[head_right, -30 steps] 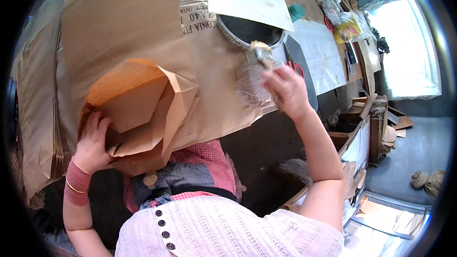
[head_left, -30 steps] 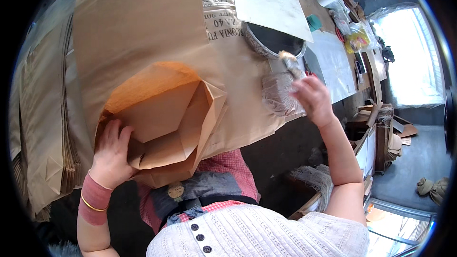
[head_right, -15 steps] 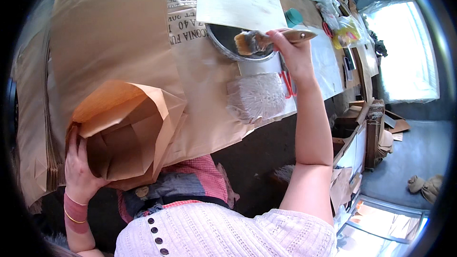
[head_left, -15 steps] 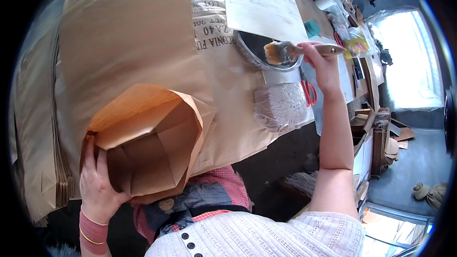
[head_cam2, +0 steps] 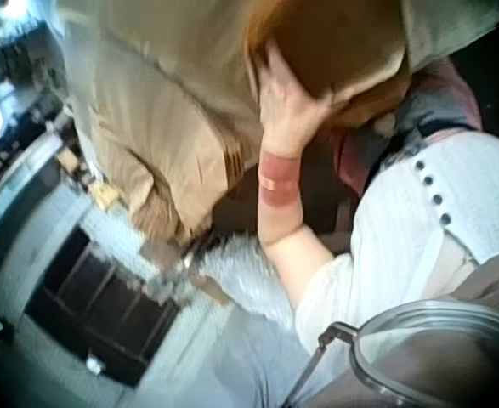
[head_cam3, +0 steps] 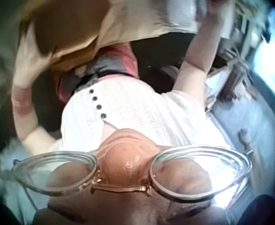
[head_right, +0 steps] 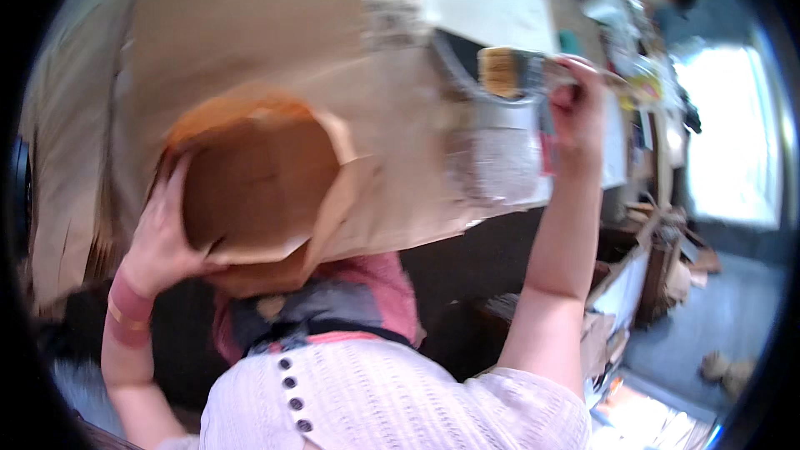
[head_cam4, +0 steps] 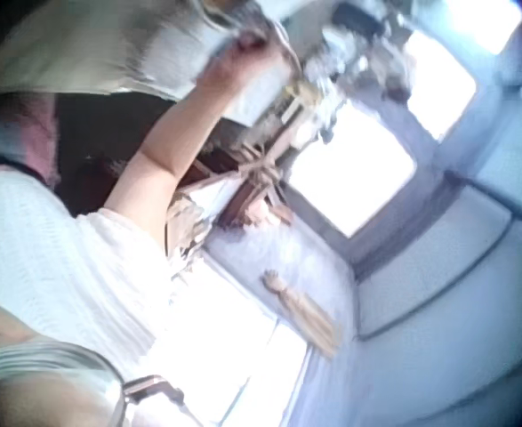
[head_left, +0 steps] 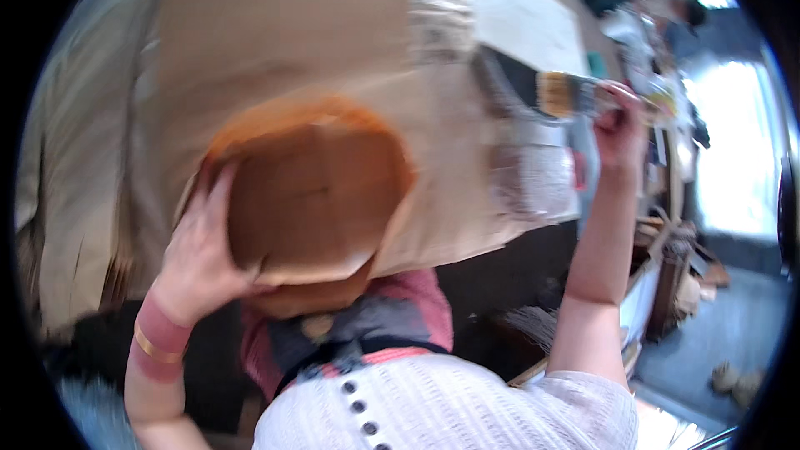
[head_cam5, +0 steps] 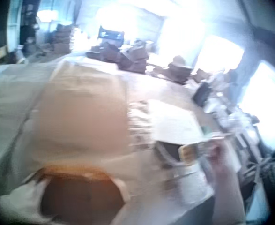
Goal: The person folds the top flaps of brown paper bags and uses a brush to apply adhesive from a container to seal them. They repeat this process for multiple bags, stacking the finished ones to the side.
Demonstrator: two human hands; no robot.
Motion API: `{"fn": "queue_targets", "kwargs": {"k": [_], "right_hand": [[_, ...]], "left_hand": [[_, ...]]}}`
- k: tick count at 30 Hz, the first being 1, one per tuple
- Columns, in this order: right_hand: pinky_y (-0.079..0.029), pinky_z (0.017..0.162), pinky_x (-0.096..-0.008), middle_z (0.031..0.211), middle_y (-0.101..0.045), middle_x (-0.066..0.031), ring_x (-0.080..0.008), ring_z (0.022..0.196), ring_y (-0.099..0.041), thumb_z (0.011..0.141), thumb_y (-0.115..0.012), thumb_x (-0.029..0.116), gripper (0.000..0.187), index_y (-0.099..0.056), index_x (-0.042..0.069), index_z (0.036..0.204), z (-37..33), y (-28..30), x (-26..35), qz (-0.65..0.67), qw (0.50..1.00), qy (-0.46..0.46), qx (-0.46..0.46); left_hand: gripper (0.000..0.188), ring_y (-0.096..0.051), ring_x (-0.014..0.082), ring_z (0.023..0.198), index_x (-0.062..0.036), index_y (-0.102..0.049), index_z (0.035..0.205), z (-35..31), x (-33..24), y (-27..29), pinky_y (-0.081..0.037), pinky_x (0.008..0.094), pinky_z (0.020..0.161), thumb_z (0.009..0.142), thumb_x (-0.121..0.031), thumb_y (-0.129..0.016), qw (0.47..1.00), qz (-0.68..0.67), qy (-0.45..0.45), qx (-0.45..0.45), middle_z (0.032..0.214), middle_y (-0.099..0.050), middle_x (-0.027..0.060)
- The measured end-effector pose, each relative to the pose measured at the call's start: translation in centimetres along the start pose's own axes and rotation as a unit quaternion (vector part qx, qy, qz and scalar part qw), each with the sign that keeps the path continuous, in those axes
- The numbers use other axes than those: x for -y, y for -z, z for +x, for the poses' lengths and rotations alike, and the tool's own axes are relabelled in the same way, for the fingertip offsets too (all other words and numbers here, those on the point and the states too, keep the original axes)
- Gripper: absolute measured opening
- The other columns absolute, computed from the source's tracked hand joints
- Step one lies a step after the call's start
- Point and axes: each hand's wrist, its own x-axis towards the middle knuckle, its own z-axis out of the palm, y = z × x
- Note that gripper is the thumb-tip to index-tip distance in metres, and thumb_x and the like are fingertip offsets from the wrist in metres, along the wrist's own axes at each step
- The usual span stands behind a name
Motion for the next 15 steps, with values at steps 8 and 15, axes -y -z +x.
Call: {"fn": "queue_targets", "kwargs": {"k": [8,15], "right_hand": [[-0.048,0.060,-0.0231,0.075,-0.066,-0.0024,-0.0064,0.068,-0.060,0.088,-0.066,0.008,0.009,-0.067,0.000,0.086,-20.8,-23.9,-6.3,-0.101,0.962,-0.008,0.252],[-0.048,0.057,-0.0255,0.068,-0.065,-0.0058,-0.0082,0.063,-0.059,0.087,-0.065,0.011,0.013,-0.066,-0.001,0.081,-20.7,-26.3,-11.9,-0.145,0.940,-0.030,0.308]], "left_hand": [[0.125,-0.029,0.0365,0.139,-0.0069,-0.014,0.150,-0.9,2.1,-1.3,-0.027,0.0406,0.115,0.053,-0.026,-0.091,0.987,-0.161,-0.005,-0.022,0.149,-0.027,0.0213],[0.120,-0.039,0.0433,0.131,-0.0093,-0.017,0.149,-0.4,2.0,-2.7,-0.039,0.0448,0.106,0.055,-0.029,-0.089,0.988,-0.150,-0.015,-0.047,0.142,-0.034,0.0258]]}}
